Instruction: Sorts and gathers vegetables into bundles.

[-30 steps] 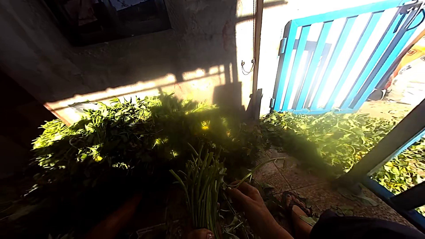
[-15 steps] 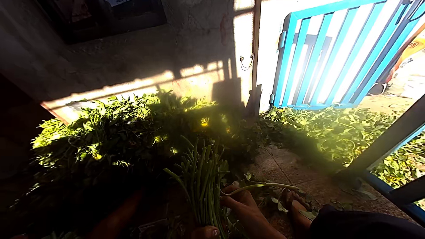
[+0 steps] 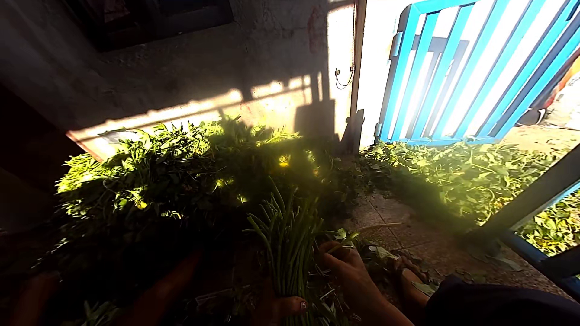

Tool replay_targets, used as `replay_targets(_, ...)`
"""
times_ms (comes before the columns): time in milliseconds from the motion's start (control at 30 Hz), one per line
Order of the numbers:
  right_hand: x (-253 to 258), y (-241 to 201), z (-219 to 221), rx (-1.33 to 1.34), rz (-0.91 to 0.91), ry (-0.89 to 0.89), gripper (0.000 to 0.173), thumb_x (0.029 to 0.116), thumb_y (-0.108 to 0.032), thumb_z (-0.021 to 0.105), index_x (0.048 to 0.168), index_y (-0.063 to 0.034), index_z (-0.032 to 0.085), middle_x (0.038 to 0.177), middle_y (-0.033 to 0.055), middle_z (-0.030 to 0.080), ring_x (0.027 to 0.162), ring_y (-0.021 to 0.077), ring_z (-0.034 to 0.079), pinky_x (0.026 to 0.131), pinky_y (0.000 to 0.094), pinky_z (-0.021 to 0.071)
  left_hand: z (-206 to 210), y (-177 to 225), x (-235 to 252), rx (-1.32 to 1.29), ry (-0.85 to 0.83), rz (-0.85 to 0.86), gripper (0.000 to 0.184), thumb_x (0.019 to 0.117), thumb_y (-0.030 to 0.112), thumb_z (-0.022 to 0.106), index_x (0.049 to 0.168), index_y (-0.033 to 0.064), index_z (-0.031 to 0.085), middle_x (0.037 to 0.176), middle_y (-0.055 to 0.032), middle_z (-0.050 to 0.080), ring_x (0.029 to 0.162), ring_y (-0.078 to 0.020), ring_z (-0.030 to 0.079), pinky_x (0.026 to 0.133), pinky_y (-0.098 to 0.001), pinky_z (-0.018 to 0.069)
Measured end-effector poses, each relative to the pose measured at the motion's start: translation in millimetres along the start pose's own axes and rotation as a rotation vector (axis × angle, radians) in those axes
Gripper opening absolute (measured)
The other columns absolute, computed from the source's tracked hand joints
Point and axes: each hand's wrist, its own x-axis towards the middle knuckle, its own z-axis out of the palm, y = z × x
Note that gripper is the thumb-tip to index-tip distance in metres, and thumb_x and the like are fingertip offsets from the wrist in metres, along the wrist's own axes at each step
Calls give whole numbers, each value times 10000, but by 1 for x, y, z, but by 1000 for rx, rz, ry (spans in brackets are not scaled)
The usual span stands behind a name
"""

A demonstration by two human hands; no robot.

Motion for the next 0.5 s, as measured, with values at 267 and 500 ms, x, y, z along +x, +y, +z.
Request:
replay_targets(267,28,-66,-77,12,-108,392,192,839,-26,737,1023,-8,683,896,101,719,816,175,685,768,316,583,-15,2,2,34,3,27,451,703,-1,812,1087,-77,588,892,-239,724,782,-339,732,752,-470,623)
replay_targets(500,33,-88,-106,86,-175,517,29,934,-34,649,961,-41,657,788,46,688,685,132,658,631,289,576,0,3,2,175,-37,4,444,682,-31,828,1083,-64,640,909,-204,740,809,-310,739,783,-449,630)
